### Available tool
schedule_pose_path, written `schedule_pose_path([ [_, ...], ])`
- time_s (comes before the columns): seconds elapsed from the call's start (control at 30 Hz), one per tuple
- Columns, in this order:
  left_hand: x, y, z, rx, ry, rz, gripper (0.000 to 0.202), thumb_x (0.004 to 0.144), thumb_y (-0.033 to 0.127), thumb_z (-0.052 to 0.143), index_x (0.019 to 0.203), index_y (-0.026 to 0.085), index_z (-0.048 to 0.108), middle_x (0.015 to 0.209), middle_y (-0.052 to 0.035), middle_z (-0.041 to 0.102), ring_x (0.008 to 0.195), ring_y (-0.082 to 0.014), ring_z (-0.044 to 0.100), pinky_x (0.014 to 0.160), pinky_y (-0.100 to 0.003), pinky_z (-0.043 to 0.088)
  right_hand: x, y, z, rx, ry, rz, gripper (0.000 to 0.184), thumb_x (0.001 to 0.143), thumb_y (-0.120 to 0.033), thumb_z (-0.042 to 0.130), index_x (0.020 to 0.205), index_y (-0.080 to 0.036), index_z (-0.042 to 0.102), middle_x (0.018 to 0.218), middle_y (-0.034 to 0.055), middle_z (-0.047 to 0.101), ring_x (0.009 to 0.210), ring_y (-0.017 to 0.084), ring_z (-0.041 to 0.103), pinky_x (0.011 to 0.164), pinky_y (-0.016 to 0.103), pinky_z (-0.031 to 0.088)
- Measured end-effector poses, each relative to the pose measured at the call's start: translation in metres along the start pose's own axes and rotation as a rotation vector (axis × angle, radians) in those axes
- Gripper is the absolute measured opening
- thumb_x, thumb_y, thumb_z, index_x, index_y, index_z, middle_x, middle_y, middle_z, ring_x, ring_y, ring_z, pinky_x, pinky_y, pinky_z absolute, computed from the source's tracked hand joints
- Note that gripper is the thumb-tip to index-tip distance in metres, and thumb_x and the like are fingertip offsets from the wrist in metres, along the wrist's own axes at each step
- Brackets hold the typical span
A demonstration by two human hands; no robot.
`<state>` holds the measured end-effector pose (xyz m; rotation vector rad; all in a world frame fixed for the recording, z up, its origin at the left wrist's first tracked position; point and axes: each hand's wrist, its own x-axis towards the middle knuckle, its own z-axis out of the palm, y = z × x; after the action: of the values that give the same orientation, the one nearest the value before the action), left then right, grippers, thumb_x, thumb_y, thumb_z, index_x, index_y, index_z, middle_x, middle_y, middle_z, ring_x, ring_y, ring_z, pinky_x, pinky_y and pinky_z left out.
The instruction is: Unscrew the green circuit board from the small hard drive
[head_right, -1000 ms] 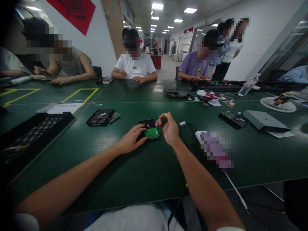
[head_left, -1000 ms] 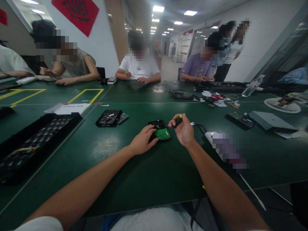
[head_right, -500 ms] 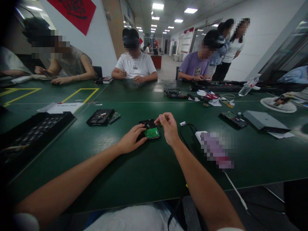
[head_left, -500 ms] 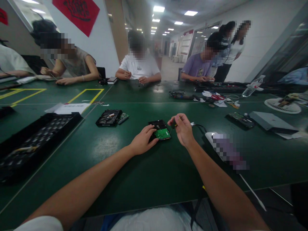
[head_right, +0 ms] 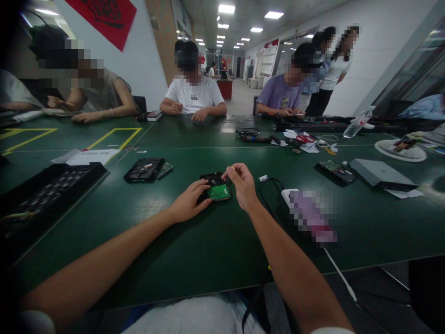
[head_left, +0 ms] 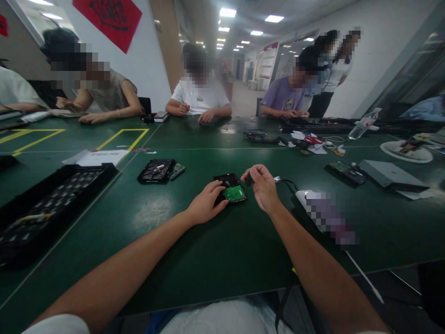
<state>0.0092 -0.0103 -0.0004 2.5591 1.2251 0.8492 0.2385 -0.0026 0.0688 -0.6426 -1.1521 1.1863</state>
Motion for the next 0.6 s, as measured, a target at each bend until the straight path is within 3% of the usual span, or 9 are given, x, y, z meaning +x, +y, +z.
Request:
schedule_pose_path([
  [0.1,0.0001,-0.0011,0.0012,0.004,-0.008,-0.002,0.051,0.099,0.047,0.060,0.142,0.019,0.055,0.155,-0.0167,0.050,0.148,-0.0337,0.044,0.121,-0.057,0.043,0.0002,-0.0017,0.0002,0.034,-0.031,-0.013,0.024,0.091,-0.048,0.071,0.090,-0.025,0.065,0.082,-0.0008,0.067,0.081,0.017,0.063,0.083,0.033,0.051],
  [0.27,-0.0001,-0.0003,-0.0004,0.009,-0.015,-0.006,0.051,0.100,0.047,0.059,0.142,0.017,0.055,0.155,-0.0176,0.050,0.148,-0.0334,0.044,0.122,-0.055,0.042,0.0012,-0.0053,0.0013,0.073,-0.023,0.026,0.042,0.098,-0.062,0.052,0.085,-0.025,0.066,0.068,-0.0004,0.058,0.075,0.020,0.063,0.084,0.038,0.051],
  [0.4,0.0001,0.0005,-0.0014,0.023,-0.025,-0.006,0.052,0.100,0.048,0.058,0.142,0.018,0.054,0.155,-0.0171,0.049,0.148,-0.0335,0.044,0.122,-0.055,0.042,0.0009,-0.0038,0.0022,0.112,0.025,0.034,0.041,0.094,-0.067,0.056,0.087,-0.028,0.060,0.065,-0.0039,0.050,0.068,0.018,0.058,0.080,0.038,0.052],
  [0.6,0.0004,0.0005,-0.0008,0.004,-0.008,-0.009,0.051,0.100,0.048,0.059,0.141,0.018,0.055,0.155,-0.0174,0.050,0.148,-0.0337,0.045,0.121,-0.056,0.043,0.0015,-0.0019,0.0014,0.097,0.007,-0.011,0.030,0.093,-0.057,0.065,0.091,-0.029,0.055,0.067,-0.0054,0.054,0.068,0.018,0.059,0.079,0.037,0.051],
])
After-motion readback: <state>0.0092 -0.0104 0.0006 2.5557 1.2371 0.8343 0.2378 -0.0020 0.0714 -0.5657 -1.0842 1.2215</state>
